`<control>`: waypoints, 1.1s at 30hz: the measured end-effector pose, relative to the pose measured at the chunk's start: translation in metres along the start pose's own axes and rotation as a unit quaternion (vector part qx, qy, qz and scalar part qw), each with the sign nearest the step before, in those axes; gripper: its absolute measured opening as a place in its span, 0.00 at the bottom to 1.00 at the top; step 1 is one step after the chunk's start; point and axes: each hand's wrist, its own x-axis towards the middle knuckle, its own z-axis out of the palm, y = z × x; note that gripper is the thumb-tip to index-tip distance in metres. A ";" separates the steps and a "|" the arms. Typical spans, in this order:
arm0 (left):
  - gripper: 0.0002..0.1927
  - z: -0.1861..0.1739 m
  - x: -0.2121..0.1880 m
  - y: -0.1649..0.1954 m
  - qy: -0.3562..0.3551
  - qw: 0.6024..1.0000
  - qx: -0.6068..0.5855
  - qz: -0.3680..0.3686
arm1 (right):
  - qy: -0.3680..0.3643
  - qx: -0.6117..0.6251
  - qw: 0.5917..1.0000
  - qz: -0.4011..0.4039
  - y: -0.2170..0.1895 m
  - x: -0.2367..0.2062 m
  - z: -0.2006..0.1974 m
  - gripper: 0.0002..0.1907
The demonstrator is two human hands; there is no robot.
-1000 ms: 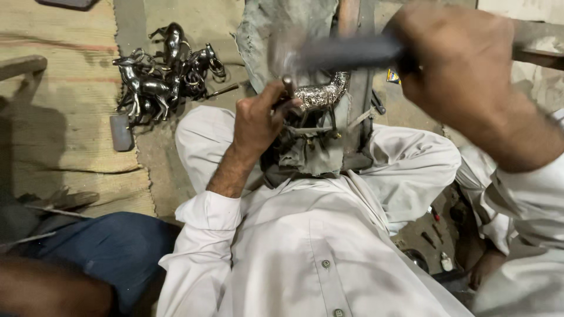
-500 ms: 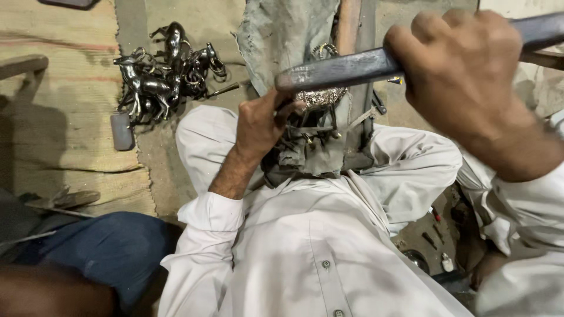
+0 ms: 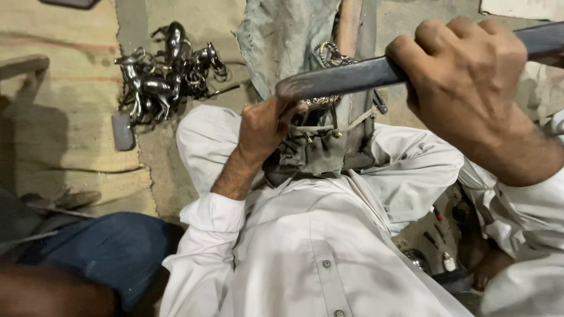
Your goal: The person sits cross-legged on the floor holding a silver animal figurine against a cloth-covered sandbag, using a chisel and mallet to work decorative detail into the metal surface. The person repositions and turns the figurine between passes and continues chiseling different areas of the piece.
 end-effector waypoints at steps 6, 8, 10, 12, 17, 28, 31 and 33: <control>0.20 -0.001 -0.004 0.000 0.010 1.000 -0.015 0.018 | 0.005 -0.038 0.999 -0.026 -0.002 0.003 0.001 0.05; 0.18 0.001 -0.003 0.000 0.023 1.000 0.002 0.008 | 0.001 -0.030 1.000 -0.002 0.001 0.001 -0.003 0.06; 0.19 0.005 -0.004 0.000 0.031 0.999 -0.003 0.005 | -0.008 -0.015 1.000 0.007 0.002 0.000 -0.004 0.07; 0.22 0.005 -0.006 -0.002 0.027 0.999 -0.025 0.018 | -0.025 -0.050 0.998 -0.019 0.001 -0.002 -0.004 0.06; 0.19 0.003 -0.010 -0.006 0.022 0.999 -0.001 0.049 | -0.004 0.014 1.000 -0.004 0.000 -0.004 -0.001 0.05; 0.17 0.000 -0.006 0.002 0.013 0.998 -0.045 0.030 | -0.047 0.000 0.999 0.002 -0.005 0.003 -0.014 0.03; 0.17 -0.001 -0.005 0.004 0.016 0.998 -0.049 0.019 | -0.050 0.012 0.999 0.014 -0.005 0.007 -0.017 0.03; 0.18 -0.002 -0.004 0.004 0.002 0.999 -0.033 0.003 | -0.048 -0.015 0.999 -0.001 -0.005 0.008 -0.017 0.04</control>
